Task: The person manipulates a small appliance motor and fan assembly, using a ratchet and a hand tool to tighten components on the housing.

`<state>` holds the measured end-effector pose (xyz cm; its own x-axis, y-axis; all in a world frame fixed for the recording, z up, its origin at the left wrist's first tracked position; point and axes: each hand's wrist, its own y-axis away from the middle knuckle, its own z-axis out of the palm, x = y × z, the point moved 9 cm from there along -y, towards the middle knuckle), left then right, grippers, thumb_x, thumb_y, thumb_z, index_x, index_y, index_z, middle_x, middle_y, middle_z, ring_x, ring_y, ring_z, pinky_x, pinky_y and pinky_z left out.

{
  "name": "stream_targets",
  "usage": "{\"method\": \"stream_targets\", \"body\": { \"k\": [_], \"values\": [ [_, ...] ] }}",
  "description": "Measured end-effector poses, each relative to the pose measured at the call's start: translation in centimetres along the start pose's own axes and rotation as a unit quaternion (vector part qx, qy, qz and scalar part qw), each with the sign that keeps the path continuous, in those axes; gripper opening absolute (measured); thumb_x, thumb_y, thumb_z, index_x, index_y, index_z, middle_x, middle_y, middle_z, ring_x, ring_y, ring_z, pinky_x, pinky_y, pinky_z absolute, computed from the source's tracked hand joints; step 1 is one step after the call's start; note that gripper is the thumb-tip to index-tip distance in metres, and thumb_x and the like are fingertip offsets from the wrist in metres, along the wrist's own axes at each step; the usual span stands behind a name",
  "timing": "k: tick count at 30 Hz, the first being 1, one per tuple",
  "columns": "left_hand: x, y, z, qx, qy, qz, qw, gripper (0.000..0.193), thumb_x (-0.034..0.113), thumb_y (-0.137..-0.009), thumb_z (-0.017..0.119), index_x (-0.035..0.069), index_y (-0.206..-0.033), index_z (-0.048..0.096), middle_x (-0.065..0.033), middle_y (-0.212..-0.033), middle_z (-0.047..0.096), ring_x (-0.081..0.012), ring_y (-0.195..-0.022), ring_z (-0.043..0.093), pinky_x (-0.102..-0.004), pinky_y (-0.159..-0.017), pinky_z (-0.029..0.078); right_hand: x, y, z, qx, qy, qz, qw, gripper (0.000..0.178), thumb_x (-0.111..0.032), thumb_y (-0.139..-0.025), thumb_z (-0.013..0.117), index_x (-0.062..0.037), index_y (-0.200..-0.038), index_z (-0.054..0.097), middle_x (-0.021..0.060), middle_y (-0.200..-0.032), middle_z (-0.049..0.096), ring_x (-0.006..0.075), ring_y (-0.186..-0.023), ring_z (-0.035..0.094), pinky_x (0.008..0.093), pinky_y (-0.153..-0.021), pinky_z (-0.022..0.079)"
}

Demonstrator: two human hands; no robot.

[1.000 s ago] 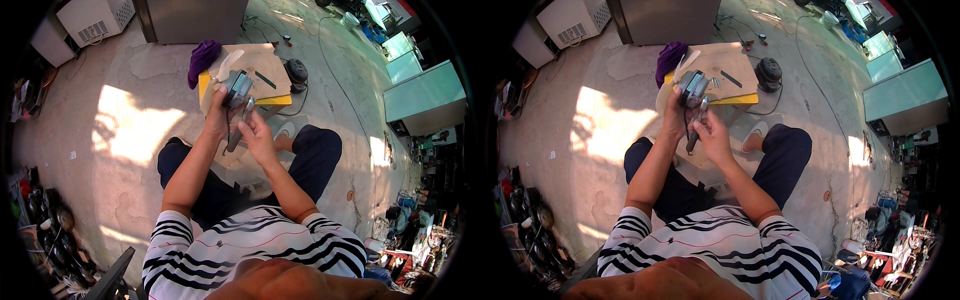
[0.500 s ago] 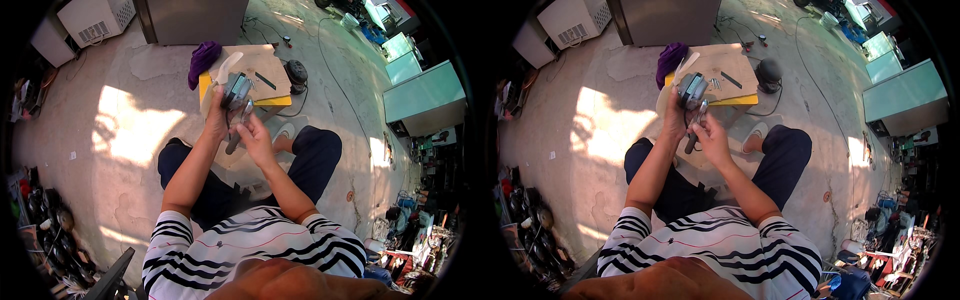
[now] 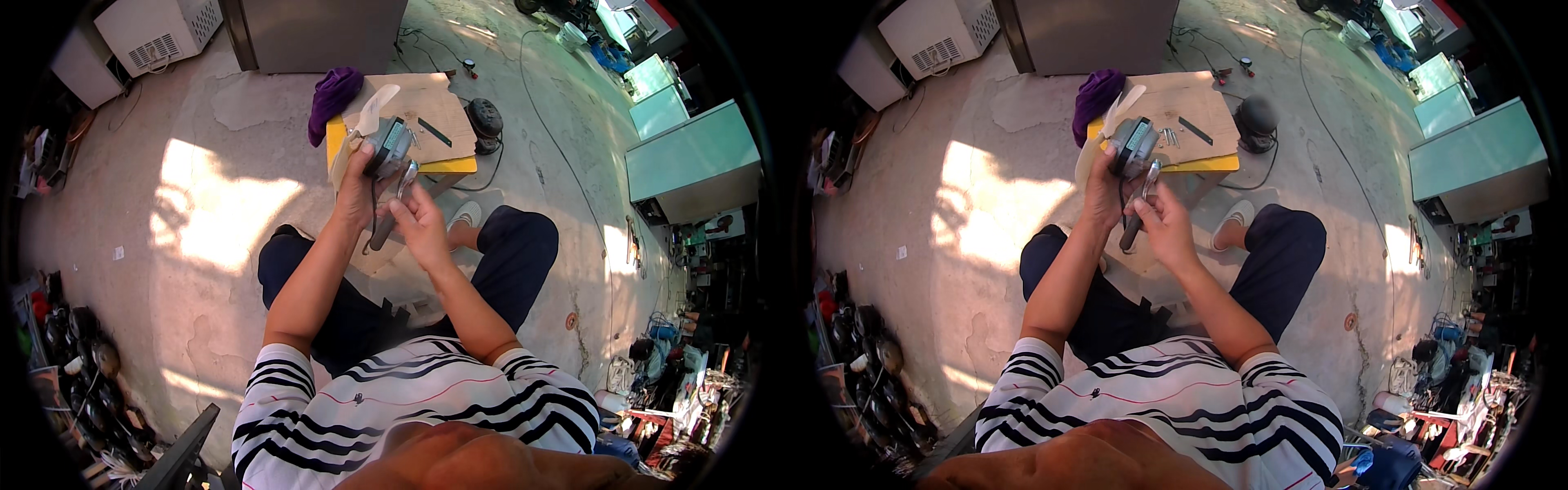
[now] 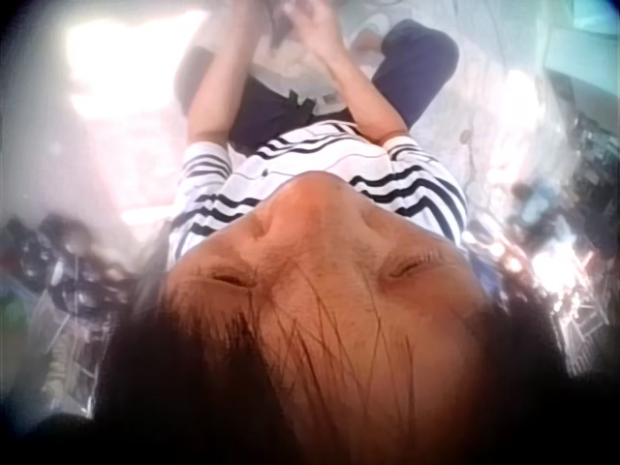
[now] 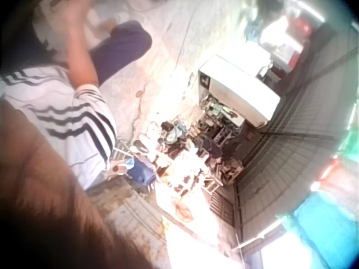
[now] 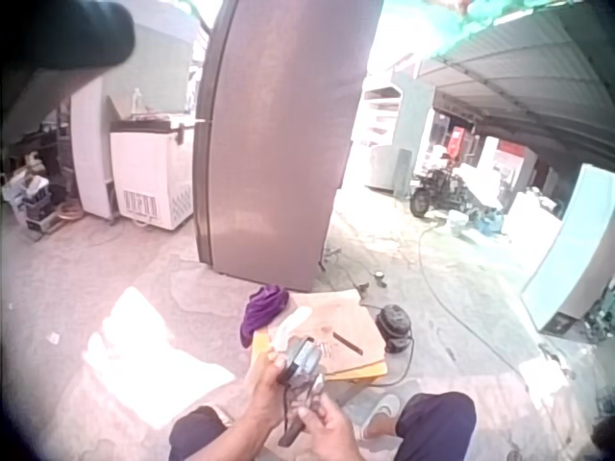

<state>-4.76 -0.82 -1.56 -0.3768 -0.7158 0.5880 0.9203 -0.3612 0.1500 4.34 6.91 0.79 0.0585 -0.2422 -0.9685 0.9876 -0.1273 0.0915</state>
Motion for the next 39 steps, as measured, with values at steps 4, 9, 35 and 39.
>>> {"method": "stream_targets", "body": {
  "k": [4,9,35,39],
  "values": [
    [-0.7,-0.5,-1.2,0.019,-0.01,-0.019,1.0,0.06,0.047,-0.089,0.066,0.008,-0.131,0.049,-0.01,-0.121,0.059,-0.0215,-0.109,0.061,-0.0383,-0.098,0.053,0.2,0.0,0.2,-0.007,0.01,0.004,1.0,0.033,-0.01,-0.101,0.054,-0.0027,-0.132,0.047,0.0076,-0.101,0.066,0.0133,-0.093,0.066,0.0267,-0.079,0.056],
    [-0.5,-0.4,-0.5,-0.025,0.017,-0.022,0.999,0.06,0.043,-0.089,0.067,0.007,-0.133,0.048,-0.0096,-0.124,0.057,-0.0213,-0.114,0.06,-0.0388,-0.099,0.053,0.1,0.2,0.1,0.002,-0.001,0.005,1.0,0.032,-0.01,-0.101,0.055,-0.0031,-0.131,0.048,0.0074,-0.101,0.066,0.0133,-0.093,0.066,0.0263,-0.078,0.056],
    [-0.9,-0.3,0.1,-0.072,0.043,-0.027,0.996,0.062,0.041,-0.088,0.068,0.009,-0.136,0.046,-0.0085,-0.126,0.056,-0.0223,-0.116,0.058,-0.0417,-0.103,0.049,0.3,0.4,-0.1,-0.008,0.0,0.016,1.0,0.047,-0.014,-0.101,0.057,-0.0082,-0.145,0.041,0.0039,-0.104,0.066,0.0106,-0.094,0.065,0.0242,-0.075,0.054],
    [-0.7,-0.7,-0.8,-0.026,-0.01,0.012,1.0,0.063,0.046,-0.09,0.064,0.002,-0.132,0.048,-0.0142,-0.121,0.06,-0.0267,-0.109,0.062,-0.0414,-0.101,0.051,0.5,0.6,0.1,-0.017,-0.02,0.044,0.999,0.044,-0.014,-0.101,0.057,-0.0077,-0.142,0.043,0.0043,-0.104,0.065,0.0124,-0.096,0.066,0.0267,-0.078,0.055]
  ]
}}
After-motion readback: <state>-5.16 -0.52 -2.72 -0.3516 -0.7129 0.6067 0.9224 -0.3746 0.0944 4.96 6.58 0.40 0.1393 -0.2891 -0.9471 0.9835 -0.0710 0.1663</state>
